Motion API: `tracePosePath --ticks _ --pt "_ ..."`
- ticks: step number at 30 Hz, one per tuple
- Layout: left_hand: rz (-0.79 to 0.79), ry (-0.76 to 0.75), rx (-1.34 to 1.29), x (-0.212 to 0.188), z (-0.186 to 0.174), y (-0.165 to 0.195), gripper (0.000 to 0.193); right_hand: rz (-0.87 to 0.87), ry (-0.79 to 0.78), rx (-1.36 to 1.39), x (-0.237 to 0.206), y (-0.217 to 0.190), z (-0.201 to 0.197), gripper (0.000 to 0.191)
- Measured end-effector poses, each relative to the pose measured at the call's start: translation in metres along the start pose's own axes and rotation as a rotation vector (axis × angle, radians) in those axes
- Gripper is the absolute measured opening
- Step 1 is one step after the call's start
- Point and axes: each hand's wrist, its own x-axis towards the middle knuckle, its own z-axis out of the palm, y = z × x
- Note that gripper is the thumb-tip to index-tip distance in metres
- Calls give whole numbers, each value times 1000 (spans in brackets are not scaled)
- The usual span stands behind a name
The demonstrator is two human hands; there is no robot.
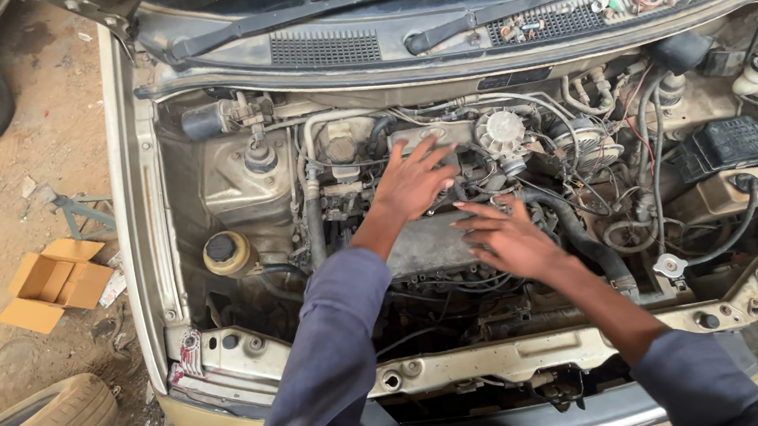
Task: The person works on a car engine with the hood open, using a wrench to tighten bolts on the engine block. They manipulate hoses and wires around the engine, occasionally adjusting their grip and position to reach different components.
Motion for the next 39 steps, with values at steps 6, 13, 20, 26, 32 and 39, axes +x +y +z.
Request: tracePosePath --ticks 6,13,20,26,32,39 --pt "-122 -121 52 -24 22 15 34 329 154 11 2 48 9 36" --pt "-595 -90 -376 -32 44 56 33 567 246 163 85 50 27 57" --pt "-593 -65 -1070 -16 96 85 50 559 -179 75 145 11 -1 63" --pt "-345 -13 -904 -13 101 87 35 250 47 -77 137 2 13 30" --pt "-159 -767 -1098 -35 14 68 33 144 -125 -30 126 -8 -1 44" --pt "126 150 -1069 5 -50 8 9 379 67 351 110 -9 7 20"
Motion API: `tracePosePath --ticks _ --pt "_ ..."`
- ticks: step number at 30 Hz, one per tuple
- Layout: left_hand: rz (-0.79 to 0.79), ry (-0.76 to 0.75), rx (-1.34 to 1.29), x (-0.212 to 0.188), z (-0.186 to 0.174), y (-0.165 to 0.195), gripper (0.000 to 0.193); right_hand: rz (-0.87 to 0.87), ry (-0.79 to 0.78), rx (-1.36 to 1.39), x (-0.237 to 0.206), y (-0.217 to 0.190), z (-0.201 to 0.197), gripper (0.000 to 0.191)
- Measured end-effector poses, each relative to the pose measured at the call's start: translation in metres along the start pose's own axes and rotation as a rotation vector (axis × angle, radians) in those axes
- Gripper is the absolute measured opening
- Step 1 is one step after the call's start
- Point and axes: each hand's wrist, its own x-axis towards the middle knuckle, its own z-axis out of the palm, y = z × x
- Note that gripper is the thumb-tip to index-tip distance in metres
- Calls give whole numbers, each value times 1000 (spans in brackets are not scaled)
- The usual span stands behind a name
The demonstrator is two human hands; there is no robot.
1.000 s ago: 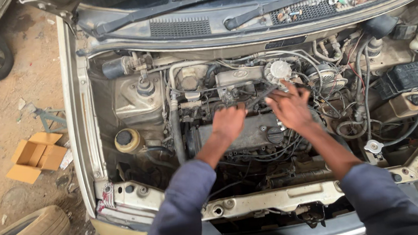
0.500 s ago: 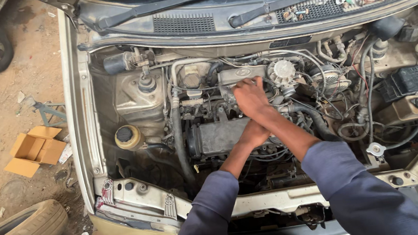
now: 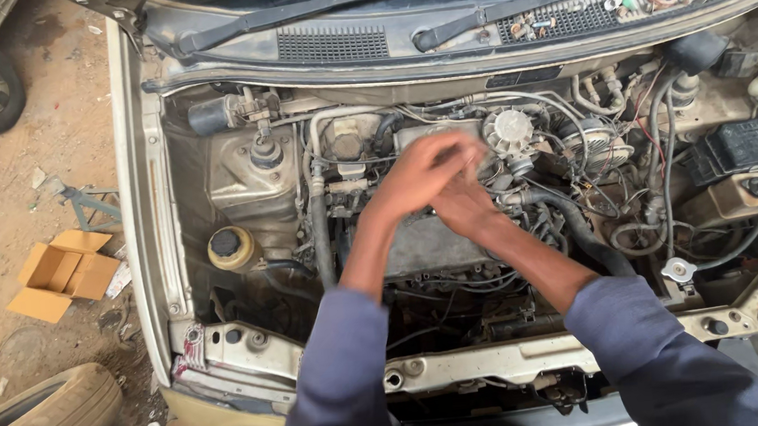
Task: The person works on a car engine with the hood open, using a wrench to tighten bolts on the engine block. They manipulate hoses and wires around the engine, occasionally adjusting their grip and position to reach different components.
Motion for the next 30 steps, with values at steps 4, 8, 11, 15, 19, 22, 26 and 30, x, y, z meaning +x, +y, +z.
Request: tracePosePath --ticks 4,8,11,15,19,22,26,30 --pt "-235 -178 645 39 25 -33 43 -257 112 -260 -1 13 24 42" --pt "-426 -423 857 46 38 -63 49 -197 -152 -442 -15 24 31 42" --pt "-322 -351 940 40 36 -71 47 -210 -188 -390 -32 18 19 54" --pt "-247 -129 969 20 21 -67 33 -208 -206 -500 -69 4 -12 37" --pt "-185 -10 1063 -7 13 -57 24 -113 -176 -415 -93 9 -27 22" --pt "-316 -15 1015 -27 21 -49 28 -208 121 -309 -95 33 -26 24" --pt "-674 -88 888 -45 49 -40 33 -25 239 -269 -71 58 -13 39" --pt "-731 133 709 -63 86 -37 23 217 142 -244 -24 54 -16 65"
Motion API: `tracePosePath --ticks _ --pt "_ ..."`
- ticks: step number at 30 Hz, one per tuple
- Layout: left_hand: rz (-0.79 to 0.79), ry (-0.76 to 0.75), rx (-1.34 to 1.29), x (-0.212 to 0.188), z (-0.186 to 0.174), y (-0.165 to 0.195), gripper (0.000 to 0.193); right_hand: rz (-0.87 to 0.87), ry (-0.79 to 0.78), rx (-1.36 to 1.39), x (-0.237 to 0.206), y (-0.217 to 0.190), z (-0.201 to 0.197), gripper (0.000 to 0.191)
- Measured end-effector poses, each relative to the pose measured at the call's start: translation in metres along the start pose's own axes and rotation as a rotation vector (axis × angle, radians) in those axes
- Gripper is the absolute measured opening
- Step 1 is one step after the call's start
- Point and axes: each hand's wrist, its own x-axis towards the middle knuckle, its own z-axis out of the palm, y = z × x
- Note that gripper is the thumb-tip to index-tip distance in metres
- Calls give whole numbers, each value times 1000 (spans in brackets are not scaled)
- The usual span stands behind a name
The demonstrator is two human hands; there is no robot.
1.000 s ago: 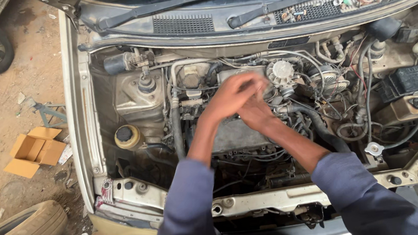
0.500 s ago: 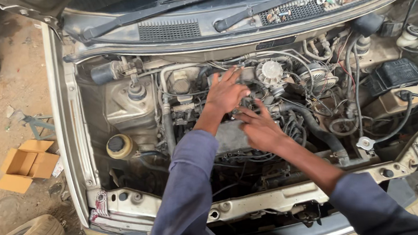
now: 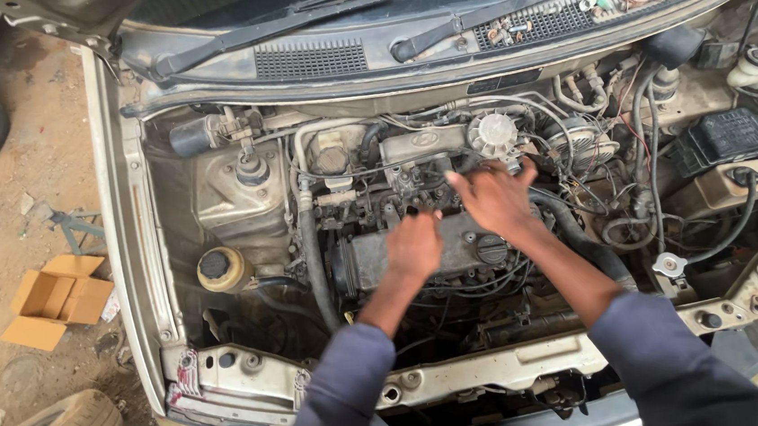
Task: The person works on a car engine with the hood open, using a wrench to tighten bolts on the engine block. They manipulate hoses and wires around the engine, occasionally adjusting their grip and position to reach different components.
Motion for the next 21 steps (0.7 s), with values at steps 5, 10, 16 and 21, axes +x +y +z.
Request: tracePosePath --ticks 5,10,16,21 --pt "-34 -36 -450 5 54 28 41 62 -261 -71 38 -57 -10 79" --pt "162 -18 -628 41 87 35 48 -191 -413 -138 23 -91 -9 76" --pt "222 -71 -437 27 85 25 64 -312 -271 -202 -2 -79 10 77" --pt "477 -1055 -241 -13 0 15 49 -222 -302 -65 -2 -61 20 78"
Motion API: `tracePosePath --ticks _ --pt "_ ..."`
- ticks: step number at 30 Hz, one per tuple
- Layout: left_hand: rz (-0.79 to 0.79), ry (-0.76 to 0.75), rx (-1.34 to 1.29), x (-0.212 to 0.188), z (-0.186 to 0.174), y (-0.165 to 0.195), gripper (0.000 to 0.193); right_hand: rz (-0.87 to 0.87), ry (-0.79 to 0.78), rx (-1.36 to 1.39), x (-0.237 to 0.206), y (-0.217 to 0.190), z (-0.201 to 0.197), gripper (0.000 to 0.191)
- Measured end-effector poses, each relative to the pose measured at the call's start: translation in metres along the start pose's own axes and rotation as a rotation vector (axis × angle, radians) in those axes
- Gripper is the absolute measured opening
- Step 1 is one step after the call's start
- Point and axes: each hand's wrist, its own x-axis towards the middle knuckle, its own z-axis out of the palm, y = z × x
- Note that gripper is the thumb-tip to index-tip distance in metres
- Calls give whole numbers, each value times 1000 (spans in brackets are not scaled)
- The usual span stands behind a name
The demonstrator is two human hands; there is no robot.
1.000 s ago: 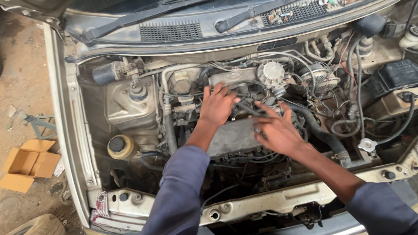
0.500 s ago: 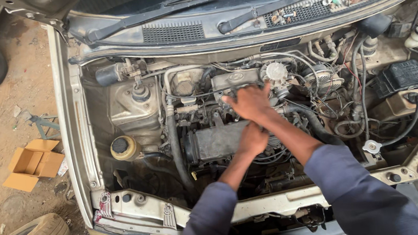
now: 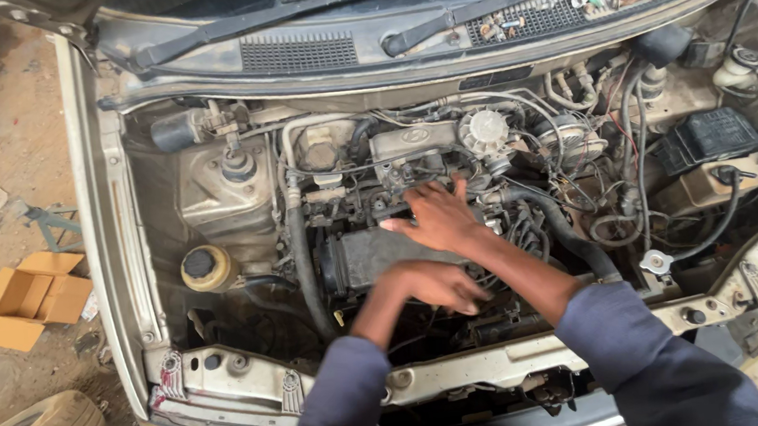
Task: The person works on a car engine with the hood open, using a wrench to tighten bolts on the engine block. They manipulate hoses and wires around the engine, occasionally adjusting their grip and position to reach different components.
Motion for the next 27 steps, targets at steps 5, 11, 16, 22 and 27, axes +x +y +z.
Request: tracePosePath --ticks 5,11,16,22,27 --pt "13 373 -218 -92 -71 41 29 -191 120 -144 -15 -9 8 81" --pt "262 752 178 -17 -122 50 34 -65 142 -110 -14 -34 9 95" --pt "-131 520 538 28 -113 14 41 -73 134 -75 -29 -49 21 88" --pt "-294 751 702 2 -124 -18 38 -132 165 -31 -73 -30 13 57" --pt "-195 940 718 -49 -100 -42 35 -69 436 8 -94 13 15 46"
